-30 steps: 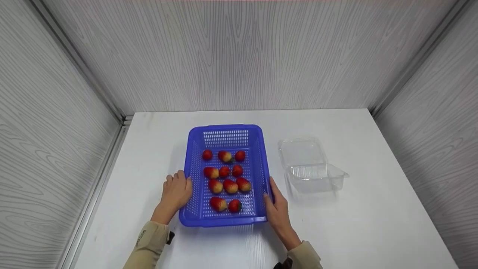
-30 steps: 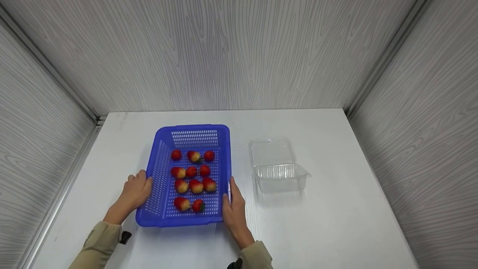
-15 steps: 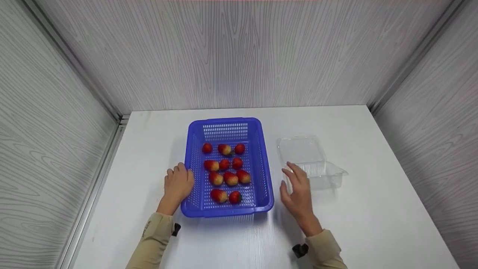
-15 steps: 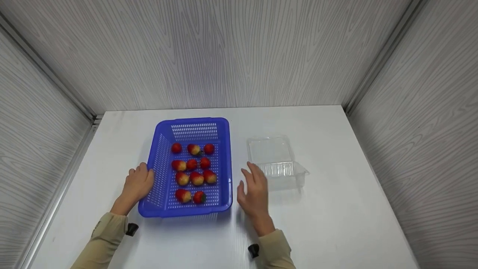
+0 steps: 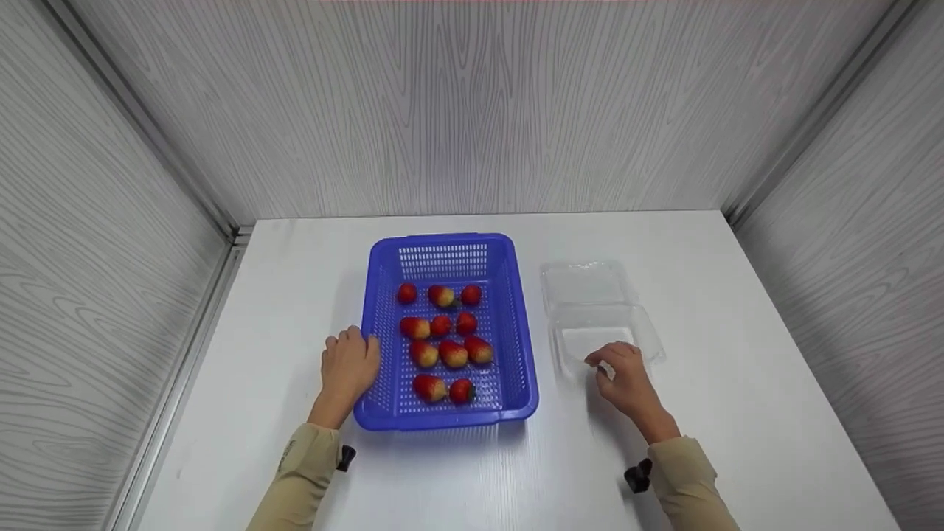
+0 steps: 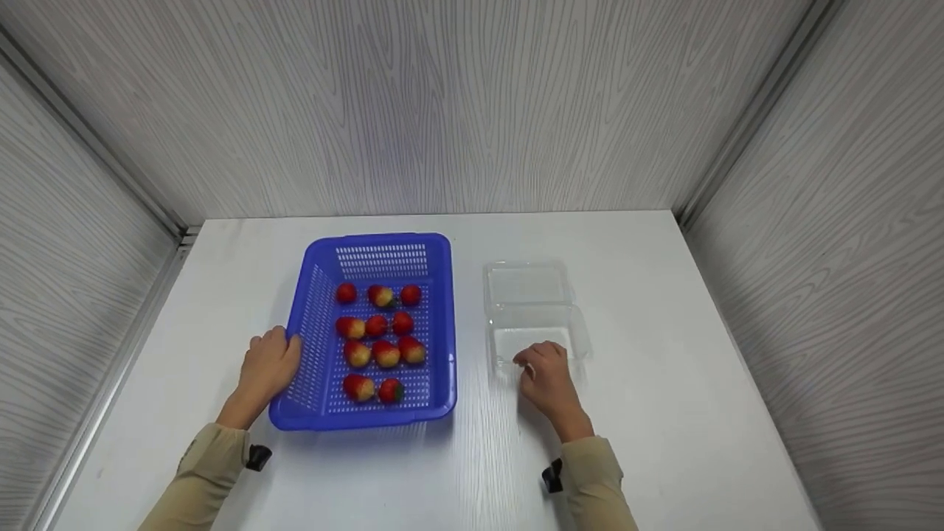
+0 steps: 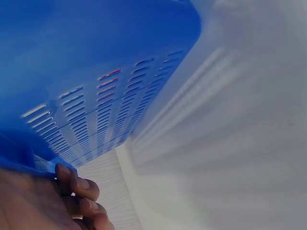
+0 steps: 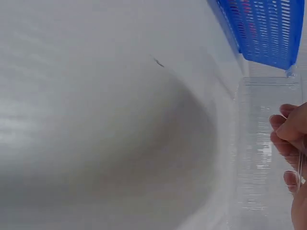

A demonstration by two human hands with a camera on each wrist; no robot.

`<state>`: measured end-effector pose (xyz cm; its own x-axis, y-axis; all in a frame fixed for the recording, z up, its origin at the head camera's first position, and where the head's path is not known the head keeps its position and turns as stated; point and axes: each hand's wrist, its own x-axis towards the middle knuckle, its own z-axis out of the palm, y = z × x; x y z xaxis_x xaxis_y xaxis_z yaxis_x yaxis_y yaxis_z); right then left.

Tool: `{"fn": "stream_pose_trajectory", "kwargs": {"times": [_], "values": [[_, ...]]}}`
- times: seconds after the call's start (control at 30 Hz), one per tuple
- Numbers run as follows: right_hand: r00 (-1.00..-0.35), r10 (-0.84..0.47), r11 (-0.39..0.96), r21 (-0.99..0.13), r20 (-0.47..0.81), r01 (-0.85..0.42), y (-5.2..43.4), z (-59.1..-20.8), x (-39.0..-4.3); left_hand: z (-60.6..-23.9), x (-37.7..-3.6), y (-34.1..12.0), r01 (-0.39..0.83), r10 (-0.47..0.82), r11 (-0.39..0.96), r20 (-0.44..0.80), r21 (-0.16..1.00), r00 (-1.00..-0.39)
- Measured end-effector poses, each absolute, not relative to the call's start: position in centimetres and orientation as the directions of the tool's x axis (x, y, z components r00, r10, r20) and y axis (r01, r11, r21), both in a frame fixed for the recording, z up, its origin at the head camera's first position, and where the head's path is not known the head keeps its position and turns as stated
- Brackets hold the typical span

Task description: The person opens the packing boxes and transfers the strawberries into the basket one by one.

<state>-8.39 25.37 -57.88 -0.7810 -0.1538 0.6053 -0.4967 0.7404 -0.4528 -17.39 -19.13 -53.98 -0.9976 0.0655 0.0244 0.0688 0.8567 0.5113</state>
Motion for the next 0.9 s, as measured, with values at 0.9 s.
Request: {"fn": "stream_pose_trajectory", "kwargs": {"times": [0.9], "values": [[-0.745, -0.179, 0.758, -0.392, 0.643, -0.521, 23.2, -57.2, -14.2, -50.9, -16.2, -18.0, 0.185, 0.096, 0.912, 0.248, 0.366, -0.964]]}}
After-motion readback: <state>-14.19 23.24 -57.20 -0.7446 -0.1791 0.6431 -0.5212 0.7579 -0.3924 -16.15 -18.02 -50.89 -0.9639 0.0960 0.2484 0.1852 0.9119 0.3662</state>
